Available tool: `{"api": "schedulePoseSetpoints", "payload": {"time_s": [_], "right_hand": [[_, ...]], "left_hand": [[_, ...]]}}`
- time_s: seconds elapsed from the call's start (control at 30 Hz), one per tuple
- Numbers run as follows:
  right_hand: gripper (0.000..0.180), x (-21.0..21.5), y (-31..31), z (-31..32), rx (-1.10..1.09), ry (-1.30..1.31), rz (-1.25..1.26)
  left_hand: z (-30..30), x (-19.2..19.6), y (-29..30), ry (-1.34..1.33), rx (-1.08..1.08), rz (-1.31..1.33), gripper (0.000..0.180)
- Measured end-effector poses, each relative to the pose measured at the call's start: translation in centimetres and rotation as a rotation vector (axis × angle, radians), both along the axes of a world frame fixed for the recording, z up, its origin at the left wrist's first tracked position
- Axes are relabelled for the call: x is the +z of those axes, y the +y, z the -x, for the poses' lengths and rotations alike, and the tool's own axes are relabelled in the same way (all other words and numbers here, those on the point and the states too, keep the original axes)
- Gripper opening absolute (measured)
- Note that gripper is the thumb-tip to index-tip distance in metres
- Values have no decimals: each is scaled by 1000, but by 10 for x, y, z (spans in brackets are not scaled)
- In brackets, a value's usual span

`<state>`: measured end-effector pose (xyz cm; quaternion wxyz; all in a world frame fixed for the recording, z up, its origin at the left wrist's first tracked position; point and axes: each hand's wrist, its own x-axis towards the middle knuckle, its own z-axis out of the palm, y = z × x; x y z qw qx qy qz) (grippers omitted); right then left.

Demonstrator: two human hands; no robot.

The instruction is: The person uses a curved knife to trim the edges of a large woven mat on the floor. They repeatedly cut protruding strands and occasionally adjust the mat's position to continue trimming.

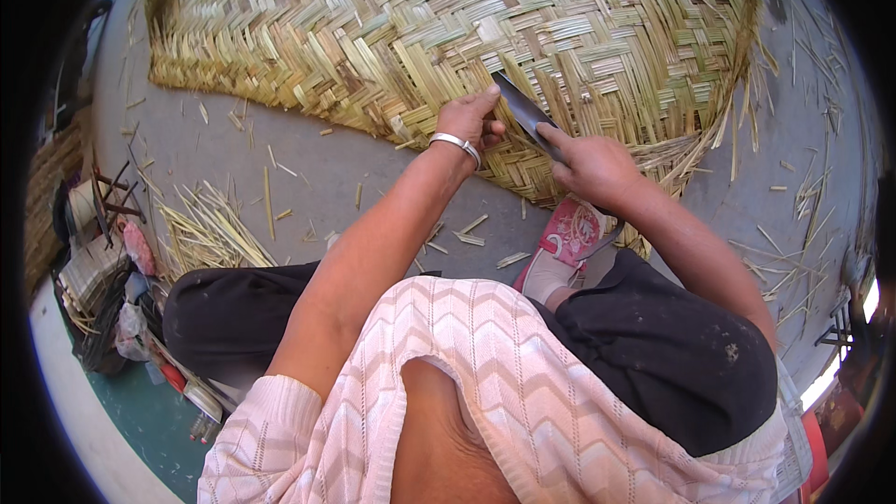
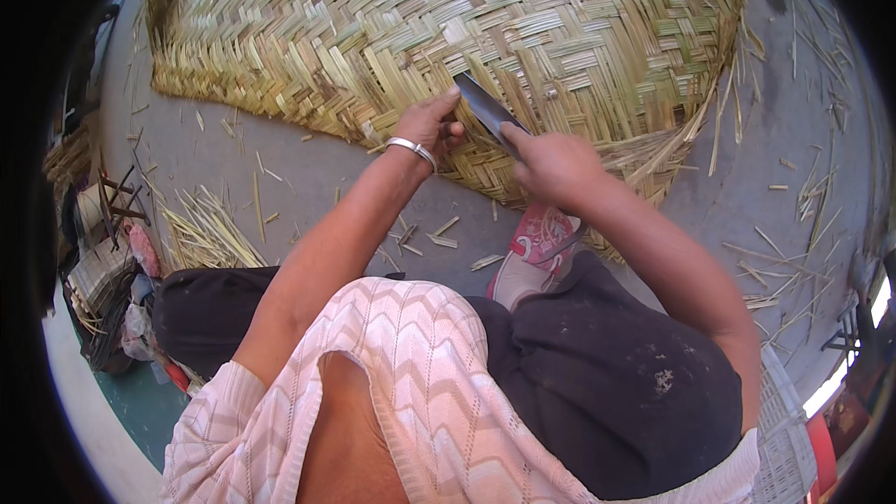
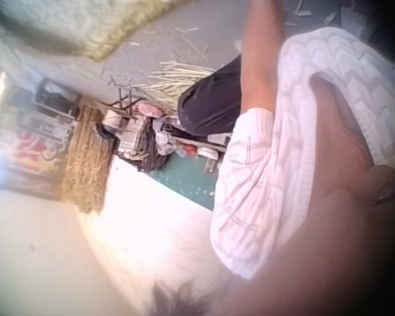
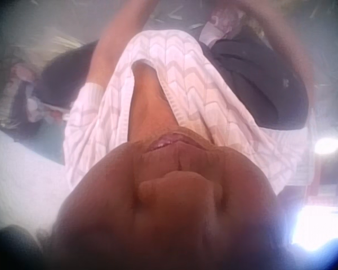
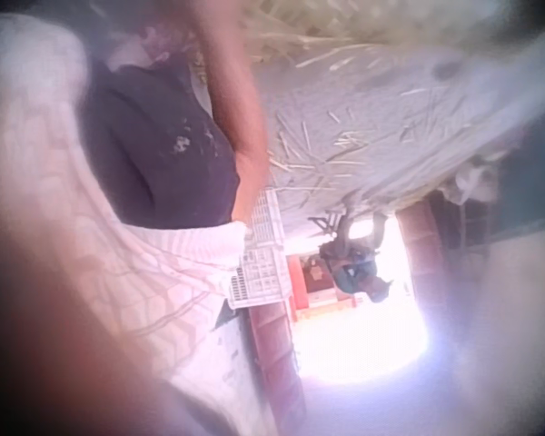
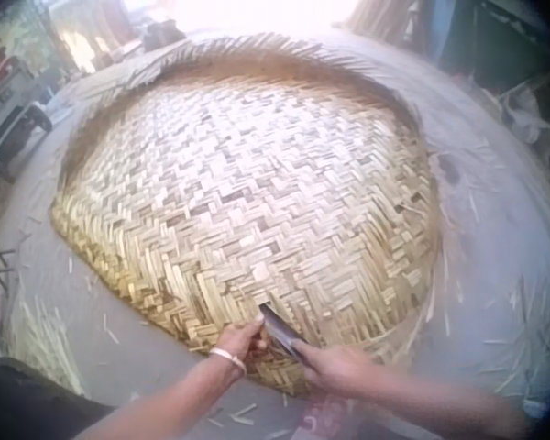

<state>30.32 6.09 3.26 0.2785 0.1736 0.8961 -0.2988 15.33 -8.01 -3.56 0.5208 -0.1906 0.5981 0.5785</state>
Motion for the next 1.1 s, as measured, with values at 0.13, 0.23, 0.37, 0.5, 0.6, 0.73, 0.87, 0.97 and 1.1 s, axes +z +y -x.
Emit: {"api": "schedulePoseSetpoints", "payload": {"time_s": [0.13,0.23,0.37,0.5,0.6,0.73,0.87,0.97,1.1], "right_hand": [[63,-13,-4,2,-17,31,-23],[63,-13,-4,3,-29,28,-20],[61,-8,-5,4,-24,17,-21],[61,-4,-7,7,12,-29,-67],[60,4,-8,12,49,-48,-92],[55,33,-1,18,155,-92,-105],[54,78,16,17,279,-237,-120],[53,111,31,22,346,-312,-153],[54,152,43,35,302,-248,-174]], "left_hand": [[8,-3,0,-132,-47,27,21],[11,-6,3,-260,-78,66,22],[3,-6,16,-152,-5,164,20],[7,-1,11,-35,-97,119,26],[16,0,-4,204,-474,150,37],[20,-6,-10,768,-872,280,46],[18,-10,-6,893,-1009,438,47],[14,-7,1,952,-1071,508,46],[9,0,2,963,-1062,539,41]]}}
